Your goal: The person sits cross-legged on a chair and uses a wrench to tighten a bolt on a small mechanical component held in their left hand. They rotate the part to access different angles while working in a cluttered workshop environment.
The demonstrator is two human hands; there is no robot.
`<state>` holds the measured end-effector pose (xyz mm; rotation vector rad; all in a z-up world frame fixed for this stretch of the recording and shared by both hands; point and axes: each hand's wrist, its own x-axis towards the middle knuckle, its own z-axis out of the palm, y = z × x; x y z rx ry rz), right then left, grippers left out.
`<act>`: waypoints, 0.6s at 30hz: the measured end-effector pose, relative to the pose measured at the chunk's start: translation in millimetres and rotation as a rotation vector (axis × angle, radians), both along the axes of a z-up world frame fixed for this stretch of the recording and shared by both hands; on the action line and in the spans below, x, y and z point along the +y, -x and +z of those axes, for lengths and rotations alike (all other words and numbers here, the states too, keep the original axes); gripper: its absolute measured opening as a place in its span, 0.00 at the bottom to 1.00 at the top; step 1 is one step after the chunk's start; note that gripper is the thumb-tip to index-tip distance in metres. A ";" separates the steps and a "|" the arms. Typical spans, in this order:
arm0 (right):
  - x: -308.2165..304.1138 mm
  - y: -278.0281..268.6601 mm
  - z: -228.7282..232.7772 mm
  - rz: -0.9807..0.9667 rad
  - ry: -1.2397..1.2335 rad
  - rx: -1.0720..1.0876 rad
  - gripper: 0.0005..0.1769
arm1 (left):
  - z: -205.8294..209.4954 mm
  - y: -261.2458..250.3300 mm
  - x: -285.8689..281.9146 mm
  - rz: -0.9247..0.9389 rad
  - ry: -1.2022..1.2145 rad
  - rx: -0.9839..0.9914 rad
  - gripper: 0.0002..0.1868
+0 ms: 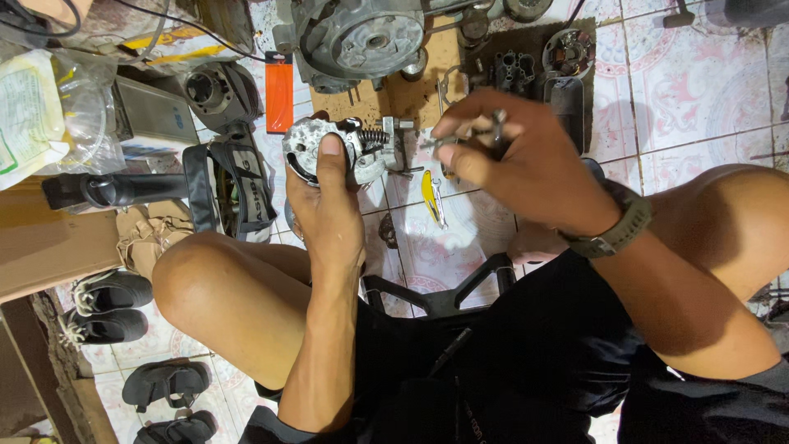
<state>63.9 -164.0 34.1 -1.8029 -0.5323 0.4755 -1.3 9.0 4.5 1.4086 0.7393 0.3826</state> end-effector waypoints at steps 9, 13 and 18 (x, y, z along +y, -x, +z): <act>-10.5 -29.0 -29.4 -0.237 0.235 -0.013 0.08 | -3.4 -1.8 -0.9 -0.023 0.075 -0.076 0.28; -28.8 -57.4 -100.1 -0.309 0.431 -0.069 0.07 | 10.5 -5.3 -3.8 0.041 0.080 0.202 0.31; -74.1 -69.3 -249.1 -0.418 0.445 0.038 0.22 | 6.2 -11.2 -8.9 0.036 0.073 0.133 0.27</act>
